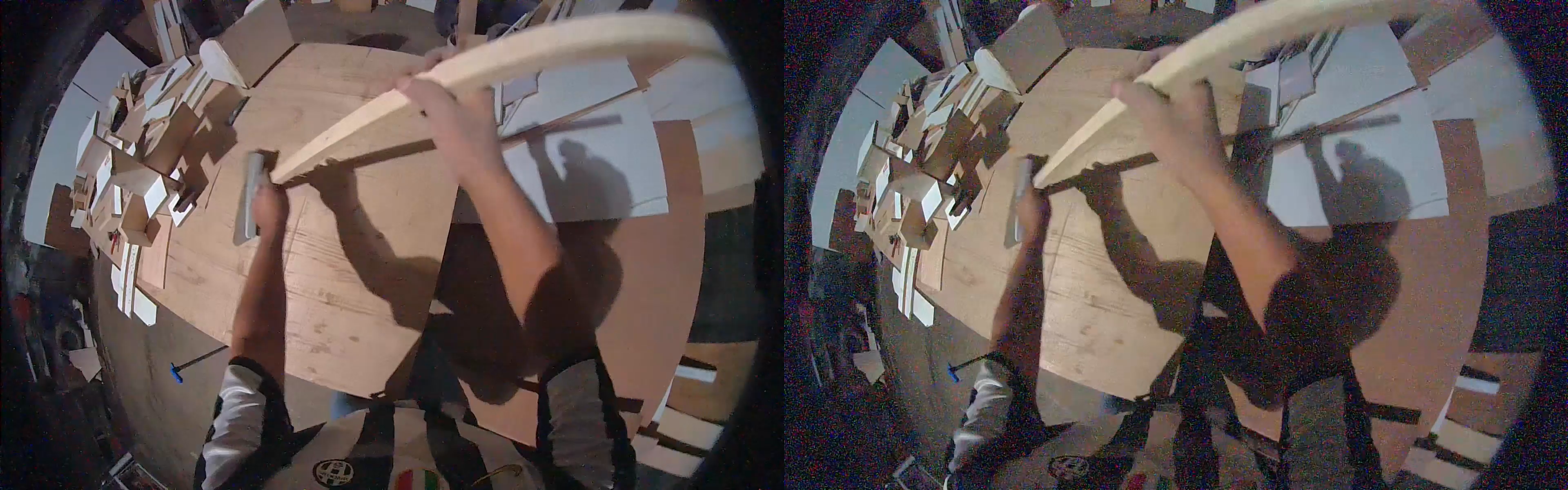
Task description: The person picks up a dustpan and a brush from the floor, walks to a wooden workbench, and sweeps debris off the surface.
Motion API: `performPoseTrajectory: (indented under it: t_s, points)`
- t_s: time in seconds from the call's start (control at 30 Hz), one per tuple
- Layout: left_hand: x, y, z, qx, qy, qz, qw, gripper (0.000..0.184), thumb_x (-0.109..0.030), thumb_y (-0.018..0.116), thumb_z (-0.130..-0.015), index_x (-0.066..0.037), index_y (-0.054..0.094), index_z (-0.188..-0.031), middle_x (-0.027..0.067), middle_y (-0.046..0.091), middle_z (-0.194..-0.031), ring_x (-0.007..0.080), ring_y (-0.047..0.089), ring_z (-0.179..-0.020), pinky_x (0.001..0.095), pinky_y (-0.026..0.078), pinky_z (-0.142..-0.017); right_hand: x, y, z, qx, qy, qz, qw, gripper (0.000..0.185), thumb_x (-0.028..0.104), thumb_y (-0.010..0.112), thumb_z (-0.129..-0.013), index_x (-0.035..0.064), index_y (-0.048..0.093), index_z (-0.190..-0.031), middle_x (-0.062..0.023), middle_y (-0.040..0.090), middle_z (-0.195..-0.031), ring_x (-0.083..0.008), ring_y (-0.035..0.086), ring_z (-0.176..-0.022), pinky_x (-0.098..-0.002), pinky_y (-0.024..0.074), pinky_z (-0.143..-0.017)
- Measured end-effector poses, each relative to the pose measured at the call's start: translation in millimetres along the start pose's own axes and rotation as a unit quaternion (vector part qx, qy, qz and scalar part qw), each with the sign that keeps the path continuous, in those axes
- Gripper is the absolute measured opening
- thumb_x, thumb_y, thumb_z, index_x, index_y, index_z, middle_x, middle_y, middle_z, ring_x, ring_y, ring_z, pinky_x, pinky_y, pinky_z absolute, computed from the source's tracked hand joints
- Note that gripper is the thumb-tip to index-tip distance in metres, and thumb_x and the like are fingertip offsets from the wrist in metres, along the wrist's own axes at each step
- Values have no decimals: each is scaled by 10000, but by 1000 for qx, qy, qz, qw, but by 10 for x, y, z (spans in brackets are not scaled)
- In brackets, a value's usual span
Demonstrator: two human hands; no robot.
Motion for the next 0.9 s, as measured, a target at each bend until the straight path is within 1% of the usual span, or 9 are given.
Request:
performPoseTrajectory:
  t_s: [0.1,0.17,0.23,0.4,0.5,0.6,0.67,0.77,0.9]
  points:
    - [-993,618,310,-2,90,-60,994,248,-268,534,-864,-46,601,-950,180,646,-783,302,646,-661,436,504,-566,265,-704,-478,33,-99,198,975,334,346,540,-828,38,637,-914,-66,622,-876,-167,575,-853,-310,448,-782]
    - [-2066,915,788,105,103,65,987,327,-264,499,-890,-4,551,-1081,149,653,-777,287,645,-636,429,507,-553,569,-1485,-679,67,-214,375,900,578,517,381,-864,21,665,-957,-81,635,-925,-185,578,-941,-323,425,-891]
    - [-3271,947,1461,157,157,81,972,206,-187,512,-855,-40,599,-970,144,637,-734,298,636,-624,439,494,-524,1141,-2132,-547,44,-256,501,826,408,334,417,-876,19,593,-1066,-106,605,-1031,-208,563,-999,-336,426,-913]
    - [-4768,272,2233,188,246,272,911,260,-190,537,-830,-15,559,-1022,173,650,-742,338,651,-630,457,533,-564,2129,-2672,-66,-80,-93,161,979,253,83,484,-823,-11,484,-1057,-139,550,-994,-248,549,-961,-391,454,-889]
    - [-4491,-70,2057,185,250,191,931,259,-106,527,-812,37,498,-1026,172,649,-746,311,657,-619,416,540,-538,2576,-2298,236,20,-185,65,980,141,13,601,-699,25,495,-792,-116,539,-633,-291,626,-655,-490,546,-706]
    - [-3775,-542,1510,138,207,149,957,372,-96,518,-817,58,469,-1152,146,661,-725,285,661,-596,412,534,-509,2586,-2358,373,39,-242,275,930,241,94,520,-822,-17,502,-1036,-131,544,-978,-268,558,-943,-432,449,-885]
    - [-3107,-556,1041,93,174,130,972,309,-99,473,-851,54,482,-1119,183,644,-723,312,654,-613,420,521,-506,2142,-2726,55,-85,-28,165,982,304,140,506,-865,-34,547,-1110,-142,568,-1117,-258,533,-1064,-397,376,-988]
    - [-1926,-780,362,-37,70,74,994,212,-127,471,-857,14,543,-998,192,641,-776,341,645,-671,449,507,-571,1626,-1275,-221,152,-106,105,977,245,100,528,-826,4,547,-1051,-141,613,-1050,-226,558,-1023,-344,410,-935]
    - [-983,-724,-269,-94,-7,161,982,236,-208,513,-876,-7,553,-994,218,631,-818,396,615,-785,481,483,-650,472,24,-1056,198,-17,-42,979,157,-14,525,-789,17,497,-941,-157,653,-979,-219,598,-950,-301,474,-847]
Point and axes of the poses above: each hand's wrist, its own z-axis away from the middle knuckle, its own y-axis out of the palm, x = y × z, the point moved 10 cm from there along -z, towards the middle knuckle
